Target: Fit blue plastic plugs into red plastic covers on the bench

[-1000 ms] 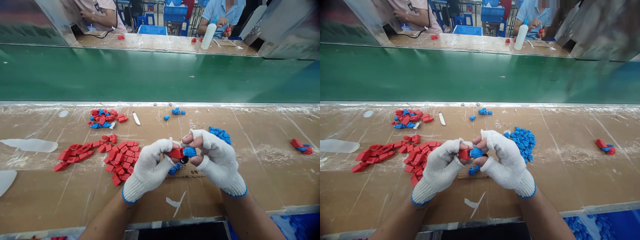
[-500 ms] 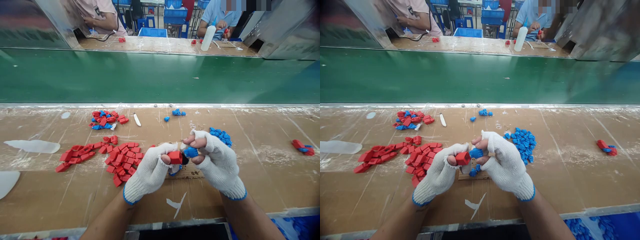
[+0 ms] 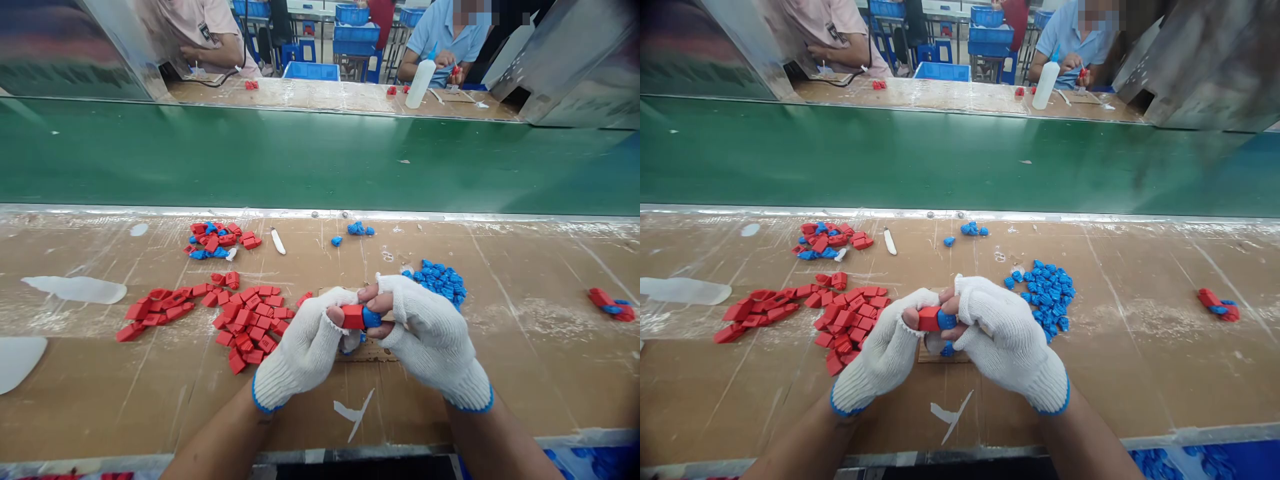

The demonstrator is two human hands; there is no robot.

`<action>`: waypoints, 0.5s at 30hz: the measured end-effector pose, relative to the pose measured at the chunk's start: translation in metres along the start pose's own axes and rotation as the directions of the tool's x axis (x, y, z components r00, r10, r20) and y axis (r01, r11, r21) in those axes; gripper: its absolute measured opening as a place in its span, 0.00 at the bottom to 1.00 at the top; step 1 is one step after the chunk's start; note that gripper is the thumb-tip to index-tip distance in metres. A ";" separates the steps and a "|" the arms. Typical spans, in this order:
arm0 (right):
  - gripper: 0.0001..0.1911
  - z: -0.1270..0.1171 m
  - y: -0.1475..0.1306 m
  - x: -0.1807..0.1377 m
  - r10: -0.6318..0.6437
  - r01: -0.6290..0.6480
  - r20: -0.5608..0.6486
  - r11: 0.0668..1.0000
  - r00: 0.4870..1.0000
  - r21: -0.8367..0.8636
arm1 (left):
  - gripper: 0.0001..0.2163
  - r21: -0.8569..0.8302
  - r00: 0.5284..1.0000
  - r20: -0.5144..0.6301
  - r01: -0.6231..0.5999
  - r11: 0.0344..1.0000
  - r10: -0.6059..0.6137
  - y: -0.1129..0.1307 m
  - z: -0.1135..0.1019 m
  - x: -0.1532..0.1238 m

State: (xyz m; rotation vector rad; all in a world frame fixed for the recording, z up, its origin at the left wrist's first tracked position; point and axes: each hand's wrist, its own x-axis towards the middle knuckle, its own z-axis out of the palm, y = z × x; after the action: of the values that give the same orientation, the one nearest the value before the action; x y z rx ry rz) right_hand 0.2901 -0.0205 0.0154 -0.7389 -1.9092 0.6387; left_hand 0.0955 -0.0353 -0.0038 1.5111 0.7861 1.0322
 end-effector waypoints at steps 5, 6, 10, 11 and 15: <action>0.10 0.003 0.000 0.000 -0.014 0.015 0.014 0.999 1.000 -0.031 | 0.27 -0.023 0.994 -0.067 0.079 0.997 -0.081 -0.001 0.004 -0.006; 0.09 0.003 0.001 -0.001 0.000 0.001 0.028 1.000 1.000 -0.017 | 0.27 -0.045 0.992 -0.065 0.104 0.994 -0.107 -0.003 0.006 -0.007; 0.11 0.010 0.003 -0.004 0.037 -0.040 0.070 0.998 0.997 0.043 | 0.30 -0.234 0.972 -0.061 0.208 0.950 -0.227 -0.017 0.017 -0.011; 0.15 0.012 0.002 -0.007 0.040 -0.044 0.062 0.997 0.997 0.056 | 0.31 -0.272 0.969 -0.045 0.223 0.936 -0.244 -0.021 0.021 -0.011; 0.18 0.005 -0.002 -0.021 0.177 -0.158 -0.065 0.961 0.982 0.227 | 0.32 -0.280 0.979 0.019 0.201 0.939 -0.204 -0.027 0.025 0.001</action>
State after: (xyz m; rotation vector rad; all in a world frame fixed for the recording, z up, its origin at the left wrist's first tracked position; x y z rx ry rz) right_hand 0.2929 -0.0371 0.0024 -0.7764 -1.6767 0.8960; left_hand 0.1203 -0.0401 -0.0308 1.1576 0.7508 0.9527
